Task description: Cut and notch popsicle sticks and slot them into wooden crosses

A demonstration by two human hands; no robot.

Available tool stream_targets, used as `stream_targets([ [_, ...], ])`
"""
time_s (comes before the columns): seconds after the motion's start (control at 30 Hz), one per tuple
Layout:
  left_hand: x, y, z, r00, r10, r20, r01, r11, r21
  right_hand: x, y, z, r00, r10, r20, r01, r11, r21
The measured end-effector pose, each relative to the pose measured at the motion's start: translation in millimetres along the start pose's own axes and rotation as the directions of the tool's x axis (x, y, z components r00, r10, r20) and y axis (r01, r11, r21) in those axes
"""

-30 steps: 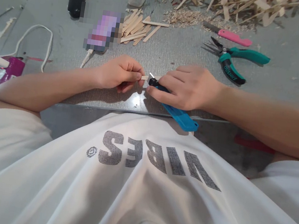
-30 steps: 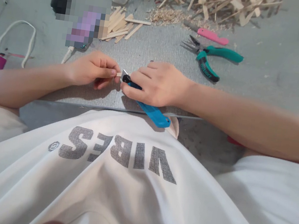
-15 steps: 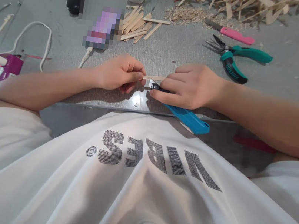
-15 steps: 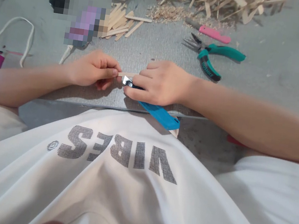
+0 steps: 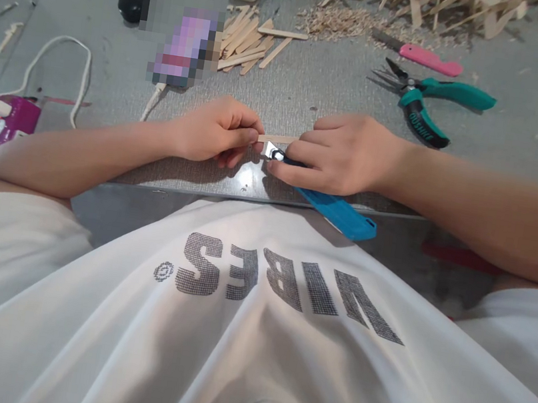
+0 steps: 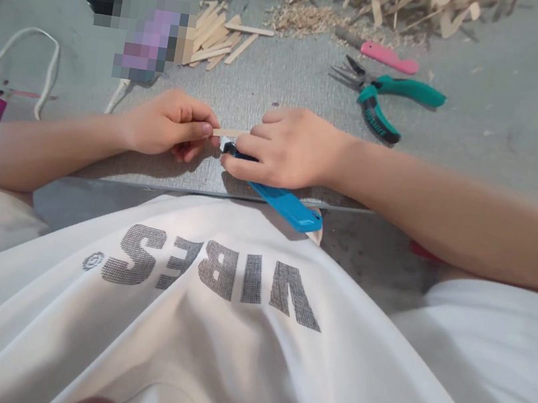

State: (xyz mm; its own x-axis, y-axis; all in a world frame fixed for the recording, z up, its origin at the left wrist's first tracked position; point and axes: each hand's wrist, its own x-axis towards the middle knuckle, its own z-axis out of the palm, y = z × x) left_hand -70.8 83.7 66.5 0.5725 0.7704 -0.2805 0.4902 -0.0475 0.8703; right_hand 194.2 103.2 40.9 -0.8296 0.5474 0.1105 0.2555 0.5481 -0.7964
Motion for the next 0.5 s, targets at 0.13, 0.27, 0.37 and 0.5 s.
stream_targets([
  [0.13, 0, -1, -0.9, 1.0, -0.008, -0.007, 0.007, 1.0, -0.013, -1, -6, 1, 0.991, 0.127, -0.047, -0.121, 0.987, 0.108],
  [0.27, 1, -4, -1.6, 1.0, 0.008, 0.01, -0.008, 1.0, -0.015, -2, -14, -3, 0.995, 0.071, 0.069, -0.058, 0.982, -0.177],
  [0.37, 1, -4, -1.3, 1.0, 0.005, 0.009, -0.005, 1.0, -0.013, -2, -14, -5, 0.994, 0.038, 0.102, -0.009, 0.962, -0.274],
  [0.5, 1, -3, -1.5, 1.0, 0.015, 0.022, -0.015, 1.0, 0.001, -2, -10, -4, 0.992, -0.009, 0.128, 0.046, 0.956, -0.29],
])
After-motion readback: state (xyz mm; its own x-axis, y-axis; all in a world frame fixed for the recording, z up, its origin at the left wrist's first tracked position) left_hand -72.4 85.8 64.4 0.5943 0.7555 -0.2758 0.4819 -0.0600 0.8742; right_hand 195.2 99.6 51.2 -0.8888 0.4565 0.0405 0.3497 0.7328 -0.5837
